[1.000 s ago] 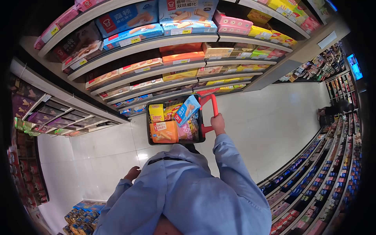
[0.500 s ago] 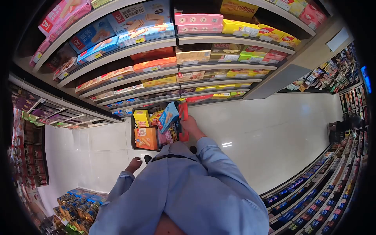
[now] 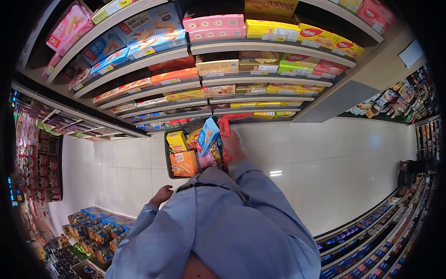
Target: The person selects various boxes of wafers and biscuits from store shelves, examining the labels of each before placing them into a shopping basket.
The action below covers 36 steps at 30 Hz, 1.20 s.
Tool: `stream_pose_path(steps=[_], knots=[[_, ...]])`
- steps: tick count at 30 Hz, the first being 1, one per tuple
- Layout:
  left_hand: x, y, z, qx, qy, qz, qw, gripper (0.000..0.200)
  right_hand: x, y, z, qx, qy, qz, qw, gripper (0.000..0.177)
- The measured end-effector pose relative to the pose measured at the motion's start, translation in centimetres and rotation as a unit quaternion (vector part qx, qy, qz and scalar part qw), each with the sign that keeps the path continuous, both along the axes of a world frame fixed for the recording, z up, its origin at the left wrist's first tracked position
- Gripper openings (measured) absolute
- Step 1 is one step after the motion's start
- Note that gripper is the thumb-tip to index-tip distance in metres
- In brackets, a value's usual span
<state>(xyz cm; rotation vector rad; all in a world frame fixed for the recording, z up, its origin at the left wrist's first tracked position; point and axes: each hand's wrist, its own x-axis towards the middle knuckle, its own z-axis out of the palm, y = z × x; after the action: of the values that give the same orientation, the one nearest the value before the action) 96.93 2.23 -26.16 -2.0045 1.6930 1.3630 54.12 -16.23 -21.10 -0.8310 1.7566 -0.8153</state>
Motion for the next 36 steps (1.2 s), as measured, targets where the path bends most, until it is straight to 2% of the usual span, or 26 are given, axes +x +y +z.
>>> stream_pose_path(steps=[1,3,6,9,11,12,15,17,19,24,26,31,33,36], knots=[[1.3,1.3,-0.5,0.033,-0.022,0.008,0.999,0.050,-1.0,-0.1,0.0,0.002,0.020,0.002,1.000,0.022],[3.6,4.3,-2.1,0.042,-0.030,0.013,0.999,0.050,-3.0,-0.3,-0.1,0.003,0.003,0.017,1.000,0.015],[6.3,8.1,-6.9,0.077,0.017,0.078,0.994,0.050,-5.6,0.0,0.5,0.028,-0.044,0.010,0.999,0.013],[6.2,9.3,-10.3,0.056,0.043,0.074,0.995,0.050,-7.2,0.0,0.8,0.039,-0.053,-0.007,0.998,0.012],[4.3,8.7,-10.8,0.119,0.091,0.140,0.979,0.051,-8.9,0.2,0.1,0.038,-0.029,-0.008,0.999,0.012],[3.3,8.0,-10.4,0.151,0.113,0.170,0.967,0.051,-9.6,0.2,-0.5,0.036,-0.014,-0.007,0.999,0.012],[0.7,5.1,-7.7,0.110,0.111,0.009,0.988,0.051,-11.0,0.4,-0.2,0.036,0.016,-0.025,0.999,0.012],[0.8,3.8,-11.3,0.016,0.091,-0.114,0.989,0.049,-12.1,1.1,-0.1,0.047,0.029,-0.034,0.998,0.013],[-1.4,0.6,-6.2,0.034,0.051,-0.034,0.998,0.048,-13.7,1.0,-0.4,0.056,0.034,-0.035,0.997,0.012],[-2.8,-3.4,-3.8,-0.008,0.052,0.043,0.998,0.046,-16.9,1.3,-0.7,0.102,-0.024,-0.069,0.992,0.018],[-3.8,-3.9,-3.1,-0.025,0.019,0.022,0.999,0.046,-18.9,1.5,-0.8,0.115,-0.051,-0.071,0.989,0.023],[-7.3,-3.1,-6.3,-0.071,-0.040,0.024,0.996,0.045,-23.4,1.9,-0.6,0.137,-0.112,-0.030,0.984,0.037],[-11.8,-2.4,-7.2,-0.062,-0.043,0.054,0.996,0.045,-25.2,1.9,-1.0,0.136,-0.126,-0.015,0.983,0.040],[-20.3,-0.7,-5.7,-0.046,-0.036,0.077,0.995,0.047,-28.3,2.3,-1.8,0.127,-0.141,0.005,0.982,0.042]])
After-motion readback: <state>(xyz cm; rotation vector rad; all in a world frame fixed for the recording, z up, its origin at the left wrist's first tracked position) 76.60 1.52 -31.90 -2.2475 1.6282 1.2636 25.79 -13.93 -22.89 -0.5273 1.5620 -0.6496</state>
